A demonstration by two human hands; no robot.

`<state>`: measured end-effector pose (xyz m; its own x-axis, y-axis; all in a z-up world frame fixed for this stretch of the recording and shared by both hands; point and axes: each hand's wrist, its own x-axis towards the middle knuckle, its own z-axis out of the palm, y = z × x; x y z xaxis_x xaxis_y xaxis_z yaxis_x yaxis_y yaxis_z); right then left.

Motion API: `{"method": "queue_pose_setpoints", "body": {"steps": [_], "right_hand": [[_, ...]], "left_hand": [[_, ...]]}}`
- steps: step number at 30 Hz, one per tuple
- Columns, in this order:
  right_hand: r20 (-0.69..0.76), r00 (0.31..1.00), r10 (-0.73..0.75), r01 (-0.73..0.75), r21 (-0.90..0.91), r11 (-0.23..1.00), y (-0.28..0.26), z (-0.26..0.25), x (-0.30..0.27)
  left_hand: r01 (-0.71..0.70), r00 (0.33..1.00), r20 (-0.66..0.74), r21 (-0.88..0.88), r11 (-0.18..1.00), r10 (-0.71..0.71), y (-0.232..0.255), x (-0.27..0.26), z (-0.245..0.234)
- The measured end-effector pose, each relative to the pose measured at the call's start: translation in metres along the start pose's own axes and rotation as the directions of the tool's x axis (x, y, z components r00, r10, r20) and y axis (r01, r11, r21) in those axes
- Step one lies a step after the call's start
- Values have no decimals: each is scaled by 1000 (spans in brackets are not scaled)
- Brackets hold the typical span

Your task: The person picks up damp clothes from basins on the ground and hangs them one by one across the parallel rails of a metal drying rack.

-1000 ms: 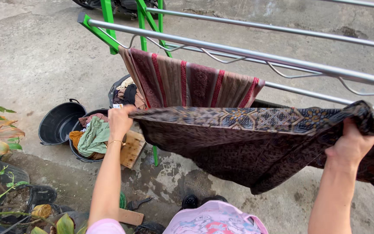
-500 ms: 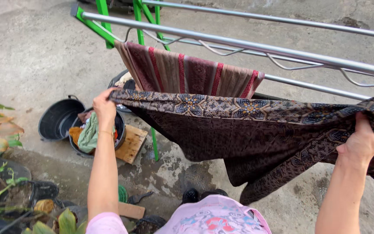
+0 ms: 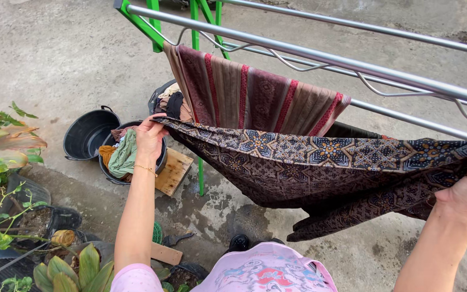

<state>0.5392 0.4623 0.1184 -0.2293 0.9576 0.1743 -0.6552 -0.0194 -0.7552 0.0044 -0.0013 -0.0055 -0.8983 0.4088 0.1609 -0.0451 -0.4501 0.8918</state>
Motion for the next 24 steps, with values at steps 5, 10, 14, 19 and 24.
{"method": "queue_pose_setpoints", "body": {"steps": [5, 10, 14, 19, 24], "right_hand": [[55, 994, -91, 92, -21, 996, 20, -12, 8], [125, 982, -144, 153, -65, 986, 45, -35, 16], [161, 974, -156, 164, -40, 986, 55, -28, 19], [60, 995, -78, 83, -91, 992, 46, 15, 2], [111, 993, -40, 45, -43, 998, 49, 35, -2]], "left_hand": [[-141, 965, -159, 359, 922, 209, -3, 3, -8], [-189, 887, -226, 619, 762, 403, 9, -8, -3], [-123, 865, -308, 635, 763, 396, 23, -14, 6], [18, 836, -458, 574, 818, 303, 23, -6, -13], [27, 875, -403, 595, 803, 269, 16, 0, -36]]}}
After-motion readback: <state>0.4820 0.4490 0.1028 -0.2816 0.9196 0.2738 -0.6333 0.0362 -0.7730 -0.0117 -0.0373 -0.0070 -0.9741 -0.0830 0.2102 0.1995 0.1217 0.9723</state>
